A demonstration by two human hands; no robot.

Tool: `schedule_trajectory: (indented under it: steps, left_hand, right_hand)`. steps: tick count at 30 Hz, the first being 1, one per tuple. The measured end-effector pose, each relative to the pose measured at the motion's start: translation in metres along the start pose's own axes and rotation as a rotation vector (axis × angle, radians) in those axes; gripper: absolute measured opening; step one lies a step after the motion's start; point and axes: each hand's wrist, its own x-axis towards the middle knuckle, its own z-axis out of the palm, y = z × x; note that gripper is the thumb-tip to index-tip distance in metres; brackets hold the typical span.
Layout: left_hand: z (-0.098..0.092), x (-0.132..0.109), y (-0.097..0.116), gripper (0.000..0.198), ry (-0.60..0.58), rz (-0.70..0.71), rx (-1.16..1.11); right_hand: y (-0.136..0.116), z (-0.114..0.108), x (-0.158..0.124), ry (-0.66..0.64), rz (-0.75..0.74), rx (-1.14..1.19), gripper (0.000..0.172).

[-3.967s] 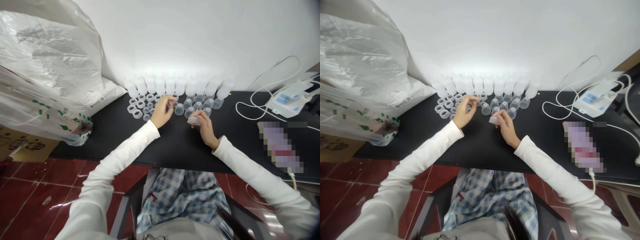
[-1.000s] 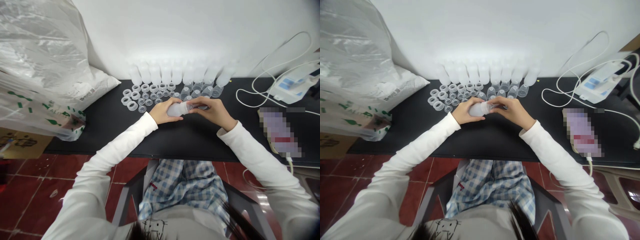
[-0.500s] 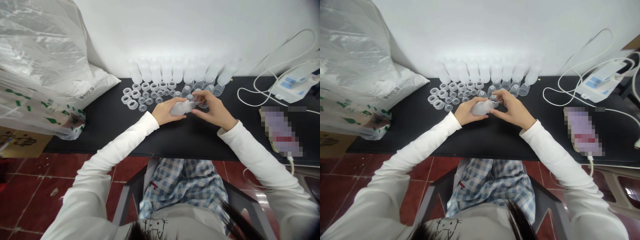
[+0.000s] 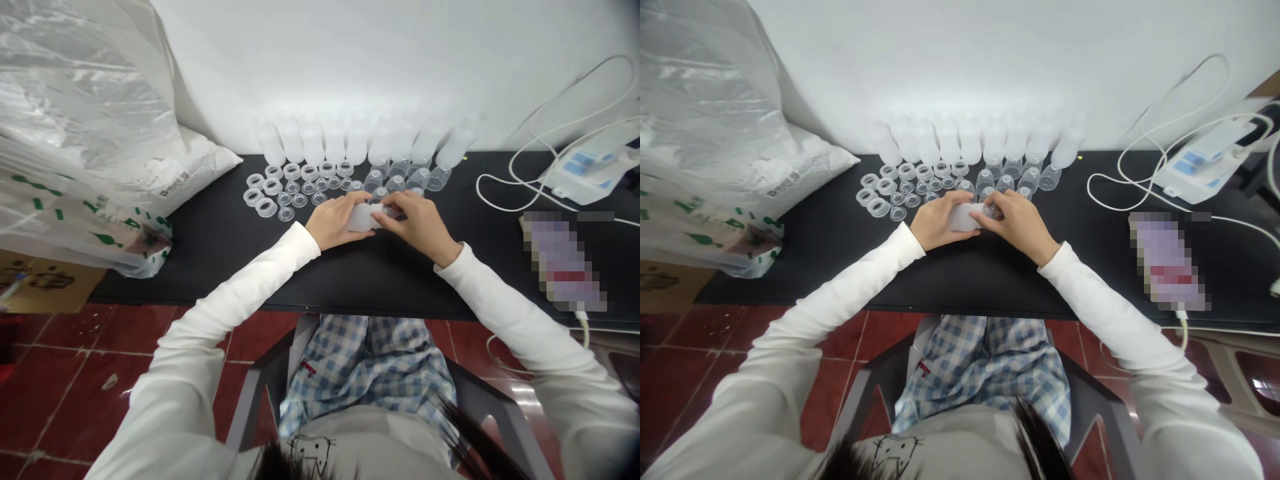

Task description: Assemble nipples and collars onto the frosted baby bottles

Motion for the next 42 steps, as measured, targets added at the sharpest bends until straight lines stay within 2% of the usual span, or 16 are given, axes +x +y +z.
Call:
schedule_trajectory:
  steps: [4, 6, 12, 15, 20, 23, 27, 30, 33, 35, 38, 42]
  left_hand:
    - [0.001, 0.001, 0.004, 0.061, 0.007, 0.046, 0.057]
    - [0.001, 0.001, 0.007, 0.063, -0.007, 0.025, 0.028]
    - [-0.008, 0.0, 0.007, 0.083, -0.088, -0.16, -0.193]
    - [-0.014, 0.001, 0.004, 0.087, -0.113, -0.194, -0.279]
    - [-0.012, 0.001, 0.004, 0.075, -0.102, -0.084, -0.189]
    - [-0.008, 0.001, 0.006, 0.068, -0.059, -0.032, -0.125]
    - [-0.007, 0.003, 0.011, 0.059, -0.048, -0.029, -0.04]
    - [-0.004, 0.003, 0.014, 0.06, -0.022, -0.044, -0.017]
    - [0.0, 0.002, 0.015, 0.058, 0.055, -0.085, 0.003]
    - [0.001, 0.001, 0.014, 0.056, 0.12, -0.14, 0.023]
    - [0.0, 0.0, 0.01, 0.056, 0.181, -0.22, 0.054]
    - [-0.001, -0.001, 0.006, 0.057, 0.173, -0.22, 0.066]
  right_hand:
    - [0.0, -0.001, 0.001, -0.054, 0.106, -0.073, 0.07]
    - [0.002, -0.003, 0.001, -0.083, 0.084, -0.103, 0.073]
    - [0.012, -0.009, -0.001, -0.026, -0.289, -0.061, 0.062]
    - [0.014, -0.005, -0.002, -0.038, -0.362, -0.007, 0.046]
    - [0.013, 0.007, -0.005, 0.016, -0.283, 0.174, 0.035]
    - [0.007, 0.01, -0.008, 0.08, -0.166, 0.192, 0.039]
    - [-0.004, 0.011, -0.011, 0.14, -0.02, 0.231, 0.044]
    - [-0.004, 0.008, -0.009, 0.126, 0.013, 0.274, 0.048]
    - [0.004, 0.0, -0.004, 0.092, -0.093, 0.25, 0.049]
    - [0.013, -0.009, 0.0, 0.13, -0.146, 0.175, 0.048]
    - [0.03, -0.019, 0.005, 0.178, -0.113, -0.025, 0.042]
    - [0.06, -0.021, 0.005, 0.073, -0.076, -0.152, 0.043]
